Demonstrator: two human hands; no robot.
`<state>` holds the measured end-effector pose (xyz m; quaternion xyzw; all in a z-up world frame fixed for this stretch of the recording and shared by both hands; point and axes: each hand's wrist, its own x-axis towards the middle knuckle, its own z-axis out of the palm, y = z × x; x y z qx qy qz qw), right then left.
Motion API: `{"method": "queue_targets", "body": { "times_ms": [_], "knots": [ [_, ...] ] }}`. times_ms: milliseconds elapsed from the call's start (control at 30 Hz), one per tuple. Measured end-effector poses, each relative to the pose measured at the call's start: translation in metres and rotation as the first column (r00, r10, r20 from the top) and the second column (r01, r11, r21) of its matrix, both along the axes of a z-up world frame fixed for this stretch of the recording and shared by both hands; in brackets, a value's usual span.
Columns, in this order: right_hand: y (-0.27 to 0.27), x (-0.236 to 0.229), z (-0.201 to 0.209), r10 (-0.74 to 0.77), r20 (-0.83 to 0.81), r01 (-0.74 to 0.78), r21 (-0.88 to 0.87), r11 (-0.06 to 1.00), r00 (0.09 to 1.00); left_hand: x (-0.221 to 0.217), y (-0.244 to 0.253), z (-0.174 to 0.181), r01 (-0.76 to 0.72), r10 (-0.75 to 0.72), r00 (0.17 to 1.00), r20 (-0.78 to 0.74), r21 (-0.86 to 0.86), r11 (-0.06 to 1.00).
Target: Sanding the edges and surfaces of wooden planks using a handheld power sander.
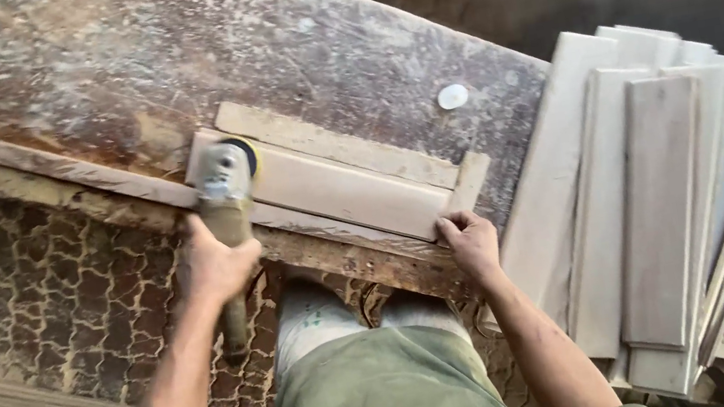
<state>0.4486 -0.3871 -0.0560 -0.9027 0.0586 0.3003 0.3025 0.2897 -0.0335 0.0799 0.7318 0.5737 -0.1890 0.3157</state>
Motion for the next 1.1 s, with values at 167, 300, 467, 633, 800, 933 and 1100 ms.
{"method": "queue_targets", "body": {
  "times_ms": [167, 300, 467, 633, 800, 933, 1100],
  "knots": [
    [-0.017, 0.011, 0.011, -0.346, -0.164, 0.382, 0.333, 0.862, 0.924, 0.028, -0.116, 0.000, 0.432, -0.463, 0.880, -0.105, -0.226, 0.873],
    [-0.026, 0.021, 0.020, -0.153, -0.041, 0.158, 0.221, 0.962, 0.987, 0.037, -0.185, -0.031, 0.679, -0.698, 0.716, -0.007, -0.226, 0.699],
    [-0.015, 0.030, -0.002, 0.204, 0.288, -0.240, 0.097, 0.966, 0.936, 0.005, -0.160, -0.057, 0.653, -0.633, 0.755, 0.170, -0.107, 0.750],
    [0.016, 0.034, 0.002, 0.283, 0.241, -0.304, 0.053, 0.951, 0.928, -0.018, -0.029, -0.017, 0.355, -0.356, 0.934, 0.012, -0.125, 0.927],
    [0.016, 0.046, 0.000, 0.242, 0.147, -0.248, 0.020, 0.969, 0.959, -0.042, 0.039, -0.003, -0.102, 0.106, 0.980, 0.168, -0.035, 0.994],
    [0.017, 0.049, 0.004, 0.260, 0.119, -0.267, 0.043, 0.963, 0.958, -0.028, 0.005, -0.001, -0.068, 0.074, 0.989, 0.132, -0.050, 0.996],
    [0.015, 0.057, 0.000, 0.272, 0.079, -0.276, 0.046, 0.960, 0.959, -0.005, -0.126, -0.016, 0.392, -0.407, 0.912, -0.053, -0.184, 0.901]
  ]
}}
